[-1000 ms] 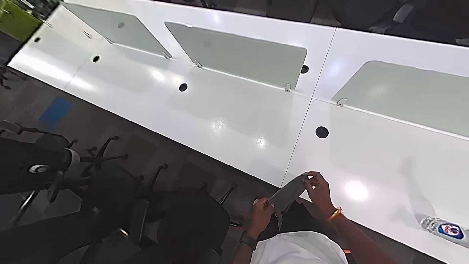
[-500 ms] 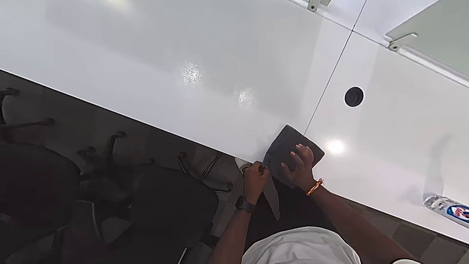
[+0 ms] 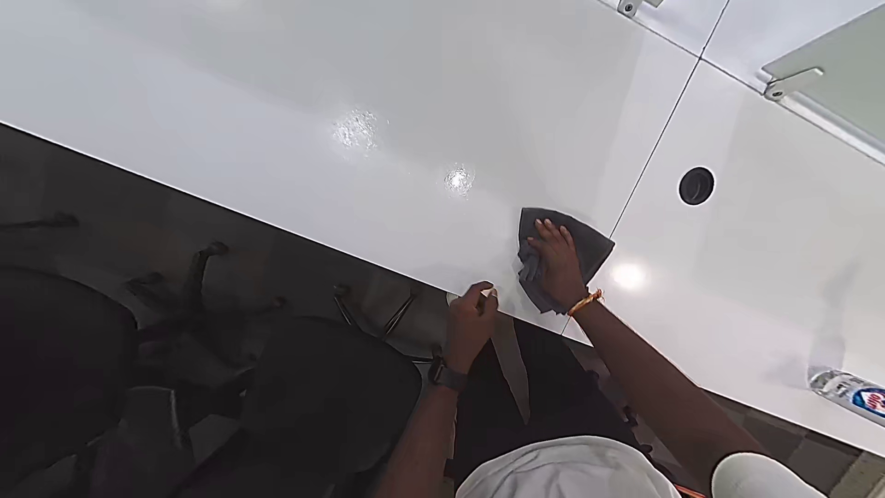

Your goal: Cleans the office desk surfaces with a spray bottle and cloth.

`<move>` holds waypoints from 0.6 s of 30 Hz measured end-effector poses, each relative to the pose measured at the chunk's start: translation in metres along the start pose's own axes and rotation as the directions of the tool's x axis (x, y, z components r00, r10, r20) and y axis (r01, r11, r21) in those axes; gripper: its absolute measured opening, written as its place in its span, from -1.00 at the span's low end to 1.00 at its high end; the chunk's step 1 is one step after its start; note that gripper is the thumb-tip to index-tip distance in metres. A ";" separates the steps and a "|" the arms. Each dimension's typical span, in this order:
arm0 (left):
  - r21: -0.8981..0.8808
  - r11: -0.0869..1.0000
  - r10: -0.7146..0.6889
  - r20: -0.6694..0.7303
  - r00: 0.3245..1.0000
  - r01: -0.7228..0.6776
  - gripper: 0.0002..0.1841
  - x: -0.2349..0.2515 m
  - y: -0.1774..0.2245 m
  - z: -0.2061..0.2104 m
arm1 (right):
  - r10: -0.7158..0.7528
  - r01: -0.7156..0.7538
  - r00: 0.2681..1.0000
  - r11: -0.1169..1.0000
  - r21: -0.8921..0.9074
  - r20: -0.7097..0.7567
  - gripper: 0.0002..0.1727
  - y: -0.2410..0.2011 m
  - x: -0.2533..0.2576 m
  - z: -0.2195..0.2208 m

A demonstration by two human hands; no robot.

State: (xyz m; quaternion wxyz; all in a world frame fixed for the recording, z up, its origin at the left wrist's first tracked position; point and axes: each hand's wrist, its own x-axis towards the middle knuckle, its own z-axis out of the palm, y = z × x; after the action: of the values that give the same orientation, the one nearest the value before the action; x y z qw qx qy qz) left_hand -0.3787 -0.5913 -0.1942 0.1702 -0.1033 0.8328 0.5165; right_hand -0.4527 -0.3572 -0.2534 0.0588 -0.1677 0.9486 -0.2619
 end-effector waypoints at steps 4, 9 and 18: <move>0.048 0.999 0.012 -0.226 0.974 -0.001 -0.74 0.009 -0.005 -0.029 | 0.019 -0.016 0.999 0.997 0.079 -0.033 -0.59 -0.026 0.016 0.009; 0.092 0.992 0.123 -0.436 0.892 -0.091 -0.76 0.019 0.003 -0.018 | -0.242 0.189 0.952 0.946 0.263 0.185 -0.56 -0.094 -0.021 0.053; 0.448 0.840 0.439 -0.229 0.869 -0.306 -0.74 0.037 -0.018 0.019 | -0.252 0.239 0.967 0.951 0.198 0.039 -0.56 0.057 0.051 -0.049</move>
State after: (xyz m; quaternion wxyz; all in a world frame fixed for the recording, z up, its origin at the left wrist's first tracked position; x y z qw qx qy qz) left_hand -0.4032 -0.5820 -0.2308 -0.0561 0.0167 0.9401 0.3358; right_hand -0.5264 -0.3058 -0.2422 0.0718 -0.2861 0.8884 -0.3517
